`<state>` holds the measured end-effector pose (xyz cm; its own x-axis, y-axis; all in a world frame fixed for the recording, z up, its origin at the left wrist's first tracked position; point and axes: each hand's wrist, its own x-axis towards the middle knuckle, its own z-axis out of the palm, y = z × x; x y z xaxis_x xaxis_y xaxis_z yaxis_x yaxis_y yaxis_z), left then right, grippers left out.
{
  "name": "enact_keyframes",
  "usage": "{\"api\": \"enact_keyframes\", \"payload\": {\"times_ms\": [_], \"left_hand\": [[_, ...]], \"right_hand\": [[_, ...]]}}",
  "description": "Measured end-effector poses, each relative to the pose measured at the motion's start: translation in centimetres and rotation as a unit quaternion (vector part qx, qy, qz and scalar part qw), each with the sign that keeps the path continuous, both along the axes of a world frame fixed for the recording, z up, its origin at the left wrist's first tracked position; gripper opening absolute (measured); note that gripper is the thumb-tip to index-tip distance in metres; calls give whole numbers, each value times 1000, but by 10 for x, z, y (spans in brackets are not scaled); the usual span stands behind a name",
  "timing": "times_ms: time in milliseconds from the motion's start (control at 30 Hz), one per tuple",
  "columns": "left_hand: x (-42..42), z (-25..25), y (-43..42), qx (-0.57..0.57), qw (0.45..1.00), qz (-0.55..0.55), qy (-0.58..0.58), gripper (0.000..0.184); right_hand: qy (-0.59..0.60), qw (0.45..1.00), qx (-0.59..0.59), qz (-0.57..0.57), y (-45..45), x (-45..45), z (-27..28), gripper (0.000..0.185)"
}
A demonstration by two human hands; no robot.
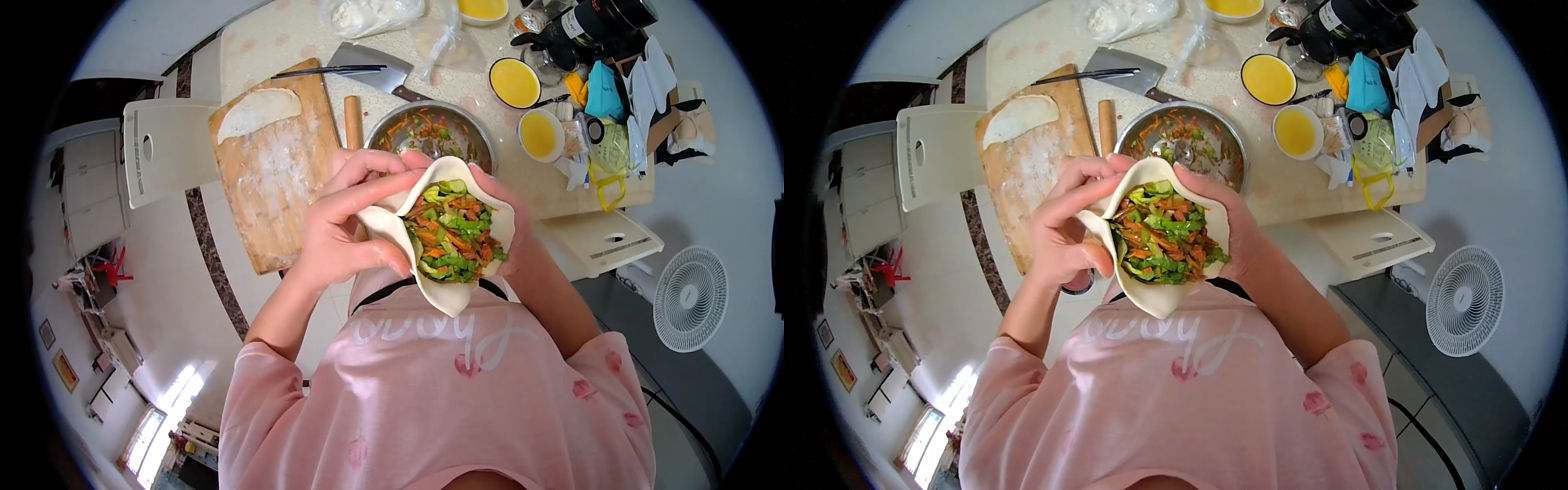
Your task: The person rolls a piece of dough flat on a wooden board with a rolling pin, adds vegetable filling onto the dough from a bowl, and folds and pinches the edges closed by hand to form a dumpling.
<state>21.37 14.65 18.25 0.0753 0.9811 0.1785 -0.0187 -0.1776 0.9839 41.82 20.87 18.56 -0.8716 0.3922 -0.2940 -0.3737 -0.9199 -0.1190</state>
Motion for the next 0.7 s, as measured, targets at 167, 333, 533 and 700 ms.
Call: {"api": "enact_keyframes", "payload": {"times_ms": [167,333,533,700], "left_hand": [[0,-5,-2,17,999,-4,37,65],[6,-9,-1,48,998,19,42,51],[2,-11,-2,120,984,53,119,30],[3,-14,-6,151,968,110,166,31]], "right_hand": [[34,999,-10,6,-3,0,3,69],[50,998,-26,8,-4,5,-7,69],[78,995,-53,19,-3,2,-4,69],[105,991,-74,28,-2,-3,-7,66]]}}
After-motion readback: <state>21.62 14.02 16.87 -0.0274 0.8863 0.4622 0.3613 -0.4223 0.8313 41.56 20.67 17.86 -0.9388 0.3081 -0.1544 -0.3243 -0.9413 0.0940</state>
